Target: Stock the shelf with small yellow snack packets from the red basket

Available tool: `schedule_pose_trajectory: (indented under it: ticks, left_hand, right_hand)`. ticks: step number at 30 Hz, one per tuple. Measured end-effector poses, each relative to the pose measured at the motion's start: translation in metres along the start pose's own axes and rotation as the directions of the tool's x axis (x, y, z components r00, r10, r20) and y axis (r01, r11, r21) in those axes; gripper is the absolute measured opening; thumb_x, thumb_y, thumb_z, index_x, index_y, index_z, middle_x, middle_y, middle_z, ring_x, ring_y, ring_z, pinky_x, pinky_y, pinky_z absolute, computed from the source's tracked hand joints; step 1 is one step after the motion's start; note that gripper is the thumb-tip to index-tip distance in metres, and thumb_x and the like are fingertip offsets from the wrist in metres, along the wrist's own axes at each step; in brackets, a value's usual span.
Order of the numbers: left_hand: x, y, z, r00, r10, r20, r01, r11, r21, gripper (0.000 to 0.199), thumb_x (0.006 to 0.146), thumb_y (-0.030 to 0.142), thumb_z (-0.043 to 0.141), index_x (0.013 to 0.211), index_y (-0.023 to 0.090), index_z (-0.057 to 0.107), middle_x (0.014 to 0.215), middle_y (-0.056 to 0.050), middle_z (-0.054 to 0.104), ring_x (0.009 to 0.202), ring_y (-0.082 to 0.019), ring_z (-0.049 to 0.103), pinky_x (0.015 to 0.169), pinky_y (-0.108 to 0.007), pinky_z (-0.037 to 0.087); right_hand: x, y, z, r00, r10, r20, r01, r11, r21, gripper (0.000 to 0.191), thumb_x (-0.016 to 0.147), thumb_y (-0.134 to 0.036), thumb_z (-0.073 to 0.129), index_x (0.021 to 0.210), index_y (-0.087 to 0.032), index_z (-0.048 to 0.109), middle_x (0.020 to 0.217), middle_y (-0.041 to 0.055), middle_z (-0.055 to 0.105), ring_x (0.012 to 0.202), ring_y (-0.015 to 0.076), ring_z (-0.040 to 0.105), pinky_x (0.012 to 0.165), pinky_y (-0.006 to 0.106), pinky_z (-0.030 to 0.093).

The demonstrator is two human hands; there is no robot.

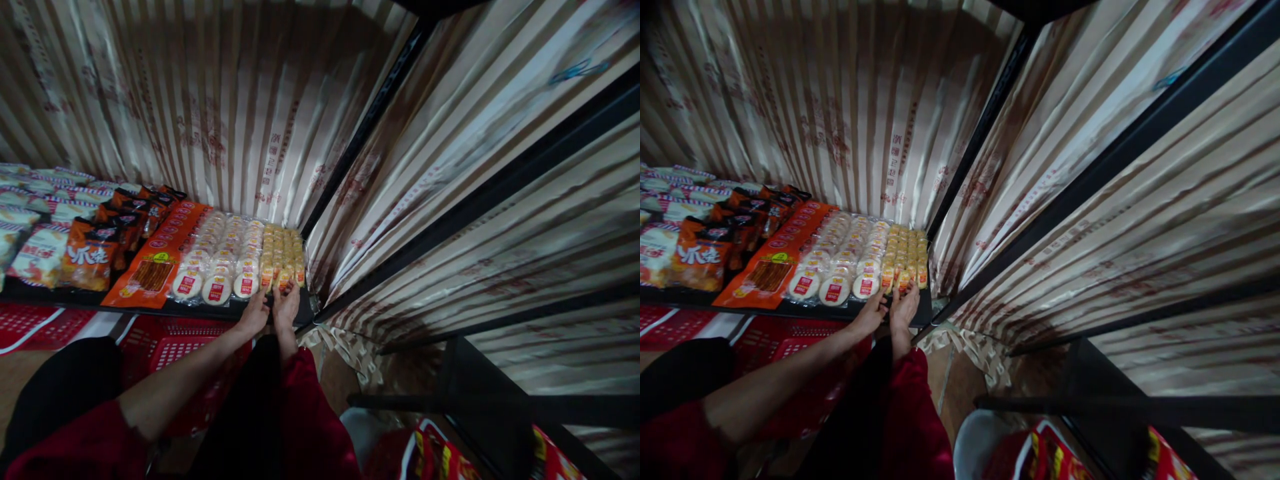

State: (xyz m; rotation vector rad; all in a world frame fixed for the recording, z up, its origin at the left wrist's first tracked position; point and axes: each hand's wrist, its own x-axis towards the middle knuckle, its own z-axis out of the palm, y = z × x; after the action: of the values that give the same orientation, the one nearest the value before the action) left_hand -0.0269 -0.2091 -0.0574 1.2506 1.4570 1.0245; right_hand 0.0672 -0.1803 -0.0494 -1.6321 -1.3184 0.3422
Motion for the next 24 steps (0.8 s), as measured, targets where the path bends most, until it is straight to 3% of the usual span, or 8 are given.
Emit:
schedule_pose_trajectory:
  ticks: [8,13,19,24]
  left_hand:
    - [0.005,-0.001,0.000,1.000,0.019,0.005,-0.019,1.000,0.001,0.066,0.065,0.005,0.050,0.129,0.018,0.047,0.096,-0.006,0.054,0.081,-0.015,0.052,0.080,-0.028,0.045]
    - [0.005,0.003,-0.001,0.999,0.024,0.028,-0.027,0.994,0.102,0.072,0.059,0.003,0.052,0.130,0.016,0.046,0.093,-0.005,0.053,0.078,-0.014,0.051,0.079,-0.027,0.043]
    - [0.005,0.002,-0.001,0.998,0.013,0.055,-0.020,0.990,0.141,0.075,0.060,0.004,0.053,0.133,0.019,0.043,0.096,-0.004,0.052,0.072,-0.011,0.050,0.075,-0.024,0.044]
    - [0.004,0.004,-0.001,0.997,-0.001,0.072,-0.014,0.978,0.207,0.074,0.063,0.005,0.051,0.135,0.015,0.038,0.101,-0.008,0.052,0.080,-0.013,0.053,0.079,-0.025,0.044]
  right_hand:
    - [0.004,0.001,0.008,0.999,-0.051,0.004,0.051,0.999,-0.017,0.034,0.077,-0.030,0.057,0.107,-0.015,0.053,0.103,0.0120,0.059,0.091,0.0216,0.053,0.082,0.035,0.043]
    - [0.002,0.007,0.009,0.996,-0.092,-0.018,0.092,0.996,-0.023,0.033,0.081,-0.032,0.052,0.109,-0.015,0.053,0.107,0.0129,0.057,0.099,0.0232,0.051,0.089,0.039,0.040]
    - [-0.001,0.010,0.010,0.997,-0.073,-0.007,0.073,0.997,0.021,0.030,0.082,-0.030,0.049,0.109,-0.016,0.054,0.108,0.0123,0.054,0.098,0.0217,0.051,0.083,0.036,0.044]
    - [0.003,0.011,0.013,0.997,-0.073,-0.014,0.073,0.997,0.021,0.022,0.081,-0.028,0.051,0.100,-0.018,0.057,0.101,0.0088,0.053,0.091,0.0193,0.052,0.080,0.032,0.045]
